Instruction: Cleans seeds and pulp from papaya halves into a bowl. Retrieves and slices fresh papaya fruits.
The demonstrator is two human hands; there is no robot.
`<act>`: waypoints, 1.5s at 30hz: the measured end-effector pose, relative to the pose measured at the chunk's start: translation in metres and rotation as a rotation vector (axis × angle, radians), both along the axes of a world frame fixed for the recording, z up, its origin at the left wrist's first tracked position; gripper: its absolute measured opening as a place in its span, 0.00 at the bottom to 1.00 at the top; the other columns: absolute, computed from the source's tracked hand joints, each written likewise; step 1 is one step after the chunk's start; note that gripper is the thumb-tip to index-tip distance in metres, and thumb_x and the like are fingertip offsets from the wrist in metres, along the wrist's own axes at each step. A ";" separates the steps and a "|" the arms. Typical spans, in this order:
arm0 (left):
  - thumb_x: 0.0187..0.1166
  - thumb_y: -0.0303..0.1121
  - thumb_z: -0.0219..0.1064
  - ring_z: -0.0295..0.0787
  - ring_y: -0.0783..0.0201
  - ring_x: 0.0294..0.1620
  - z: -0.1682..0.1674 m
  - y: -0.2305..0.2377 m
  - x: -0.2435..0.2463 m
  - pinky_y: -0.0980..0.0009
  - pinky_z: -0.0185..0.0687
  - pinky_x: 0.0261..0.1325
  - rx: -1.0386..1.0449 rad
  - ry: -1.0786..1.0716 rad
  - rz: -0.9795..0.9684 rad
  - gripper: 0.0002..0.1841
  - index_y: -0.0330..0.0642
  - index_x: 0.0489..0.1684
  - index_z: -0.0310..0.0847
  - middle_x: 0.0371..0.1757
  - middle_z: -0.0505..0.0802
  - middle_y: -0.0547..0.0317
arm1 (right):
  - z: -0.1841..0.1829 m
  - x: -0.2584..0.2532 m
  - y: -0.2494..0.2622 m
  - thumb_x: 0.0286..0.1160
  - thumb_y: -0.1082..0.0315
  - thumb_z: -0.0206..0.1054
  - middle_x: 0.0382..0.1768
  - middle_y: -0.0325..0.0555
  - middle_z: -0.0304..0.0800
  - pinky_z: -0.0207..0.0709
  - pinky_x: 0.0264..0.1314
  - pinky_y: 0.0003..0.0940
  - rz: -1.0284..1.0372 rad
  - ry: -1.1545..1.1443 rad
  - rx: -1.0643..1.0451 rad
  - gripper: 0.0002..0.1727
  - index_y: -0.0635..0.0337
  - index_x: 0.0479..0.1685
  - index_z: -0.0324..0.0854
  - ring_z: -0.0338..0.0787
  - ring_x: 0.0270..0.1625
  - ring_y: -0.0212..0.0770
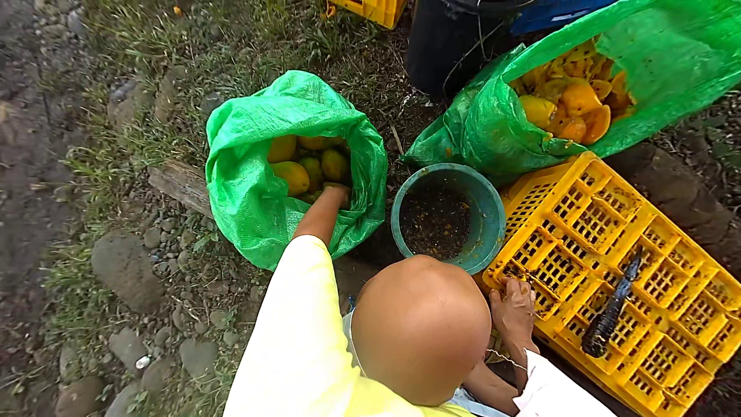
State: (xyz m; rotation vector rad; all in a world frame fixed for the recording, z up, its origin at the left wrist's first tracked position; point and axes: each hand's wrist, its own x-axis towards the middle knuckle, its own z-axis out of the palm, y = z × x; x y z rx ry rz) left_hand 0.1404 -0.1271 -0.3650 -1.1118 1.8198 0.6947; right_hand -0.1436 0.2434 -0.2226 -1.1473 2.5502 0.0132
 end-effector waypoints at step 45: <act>0.74 0.41 0.74 0.84 0.40 0.63 0.192 0.222 -0.351 0.40 0.83 0.59 0.421 0.974 1.322 0.35 0.36 0.79 0.65 0.67 0.84 0.34 | 0.041 -0.120 0.076 0.77 0.72 0.64 0.82 0.73 0.67 0.70 0.81 0.58 -0.947 -0.133 -0.228 0.31 0.72 0.82 0.67 0.72 0.82 0.68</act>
